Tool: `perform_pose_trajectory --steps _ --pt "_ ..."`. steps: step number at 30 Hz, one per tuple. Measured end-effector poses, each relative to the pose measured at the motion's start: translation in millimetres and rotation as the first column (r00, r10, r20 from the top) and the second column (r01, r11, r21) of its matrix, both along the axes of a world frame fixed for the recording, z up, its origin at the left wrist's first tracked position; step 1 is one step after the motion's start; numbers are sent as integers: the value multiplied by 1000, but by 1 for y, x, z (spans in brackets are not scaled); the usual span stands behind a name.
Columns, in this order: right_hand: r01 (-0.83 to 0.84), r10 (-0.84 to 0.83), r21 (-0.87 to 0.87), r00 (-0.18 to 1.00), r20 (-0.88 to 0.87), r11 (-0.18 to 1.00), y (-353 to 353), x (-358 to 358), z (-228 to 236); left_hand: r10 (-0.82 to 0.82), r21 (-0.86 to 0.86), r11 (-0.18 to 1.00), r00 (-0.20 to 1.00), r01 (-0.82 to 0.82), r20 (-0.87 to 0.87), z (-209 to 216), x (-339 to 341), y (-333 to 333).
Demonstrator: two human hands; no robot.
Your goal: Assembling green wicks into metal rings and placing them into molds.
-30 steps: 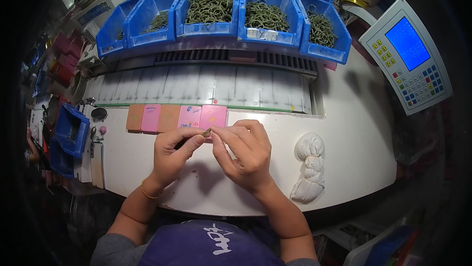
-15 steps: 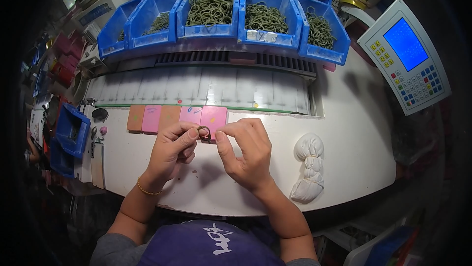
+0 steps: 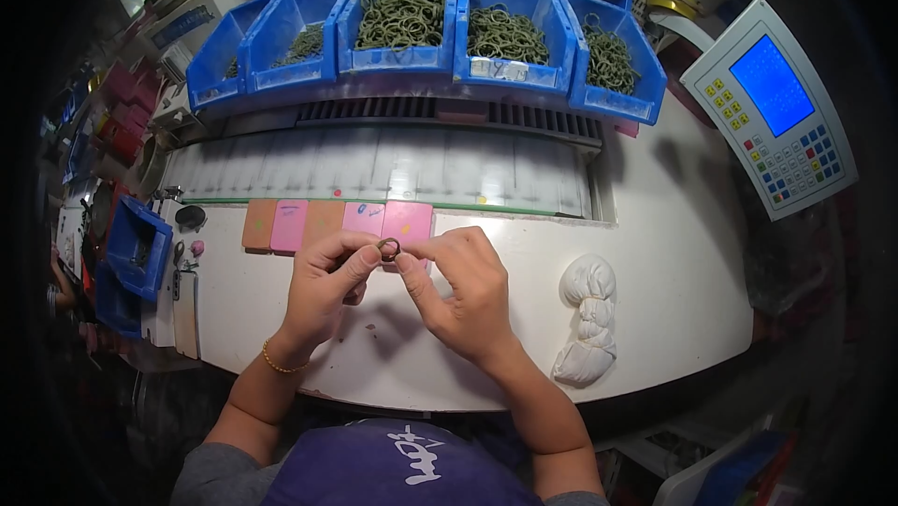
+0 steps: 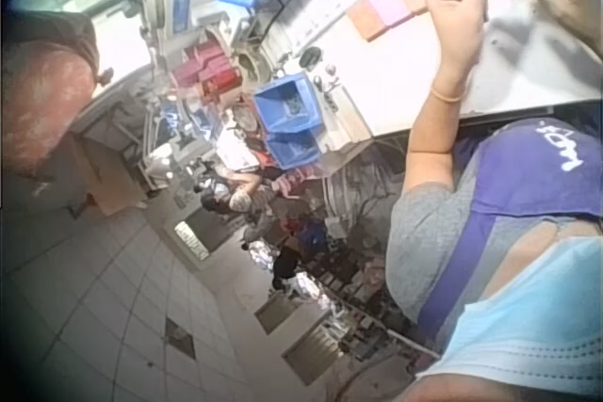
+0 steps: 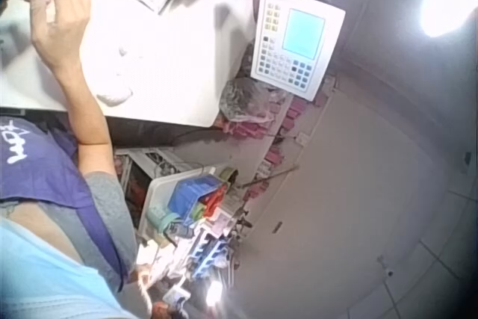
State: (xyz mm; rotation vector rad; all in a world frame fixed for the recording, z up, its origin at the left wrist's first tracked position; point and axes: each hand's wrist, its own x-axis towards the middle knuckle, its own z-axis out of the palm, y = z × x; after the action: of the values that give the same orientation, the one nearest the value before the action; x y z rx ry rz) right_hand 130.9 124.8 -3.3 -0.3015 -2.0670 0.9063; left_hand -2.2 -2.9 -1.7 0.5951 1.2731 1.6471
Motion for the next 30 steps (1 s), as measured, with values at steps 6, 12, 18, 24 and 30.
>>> perform_pose_trajectory --steps 6,12,18,24,30 --pt "-75 58 -99 985 -161 992 2 12 0 140 114 989 815 -92 -562 3 11 2" --pt "-441 351 -215 866 -356 871 0 16 0 166 147 984 780 -95 -604 -2 10 2" --pt "-424 341 -198 874 -347 884 0 14 0 184 165 982 717 -98 -673 -2 11 3" --pt "-412 344 -171 882 -324 895 -1 13 -1 204 185 978 682 -102 -702 0 12 5" --pt "-406 340 -160 882 -327 900 -1 11 -2 209 189 977 657 -102 -725 -1 13 5"
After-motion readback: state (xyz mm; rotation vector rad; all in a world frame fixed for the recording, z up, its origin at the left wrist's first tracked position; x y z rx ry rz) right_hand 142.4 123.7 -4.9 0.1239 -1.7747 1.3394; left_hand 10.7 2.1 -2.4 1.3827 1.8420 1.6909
